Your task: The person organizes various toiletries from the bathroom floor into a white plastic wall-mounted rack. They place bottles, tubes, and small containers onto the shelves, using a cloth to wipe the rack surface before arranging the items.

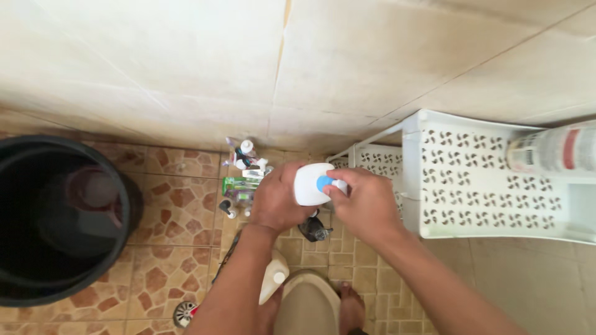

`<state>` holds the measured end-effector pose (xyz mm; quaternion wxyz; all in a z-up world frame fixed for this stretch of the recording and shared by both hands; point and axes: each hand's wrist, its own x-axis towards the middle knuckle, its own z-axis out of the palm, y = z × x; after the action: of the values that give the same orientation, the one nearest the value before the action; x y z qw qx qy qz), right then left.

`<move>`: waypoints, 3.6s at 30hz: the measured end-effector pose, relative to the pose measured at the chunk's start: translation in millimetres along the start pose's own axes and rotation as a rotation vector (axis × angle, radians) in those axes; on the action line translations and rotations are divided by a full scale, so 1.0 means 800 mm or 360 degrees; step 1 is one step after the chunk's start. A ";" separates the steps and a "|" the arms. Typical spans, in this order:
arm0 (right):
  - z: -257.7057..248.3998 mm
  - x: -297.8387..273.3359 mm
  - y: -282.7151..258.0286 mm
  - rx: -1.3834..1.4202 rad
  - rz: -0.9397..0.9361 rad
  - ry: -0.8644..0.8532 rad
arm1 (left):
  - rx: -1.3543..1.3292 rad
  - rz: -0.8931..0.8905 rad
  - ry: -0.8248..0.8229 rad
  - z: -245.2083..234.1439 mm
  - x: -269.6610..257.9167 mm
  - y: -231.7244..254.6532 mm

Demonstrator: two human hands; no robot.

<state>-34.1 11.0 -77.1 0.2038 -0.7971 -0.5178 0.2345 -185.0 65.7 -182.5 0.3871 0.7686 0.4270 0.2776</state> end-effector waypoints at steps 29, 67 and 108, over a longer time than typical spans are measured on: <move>-0.286 -0.069 0.015 0.0541 0.0135 -0.0151 | -0.1075 -0.0228 -0.0190 -0.025 0.079 0.335; -0.272 -0.097 0.098 0.1123 0.0103 0.0299 | -0.0956 -0.0529 -0.0136 0.065 0.057 0.341; -0.343 -0.141 0.295 0.0422 0.0615 0.0621 | -0.0373 -0.0157 -0.0263 0.249 0.050 0.418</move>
<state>258.8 -205.6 28.9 0.3533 -0.8773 -0.2725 0.1770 133.1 -83.1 -9.4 0.5211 0.7166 0.3956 0.2418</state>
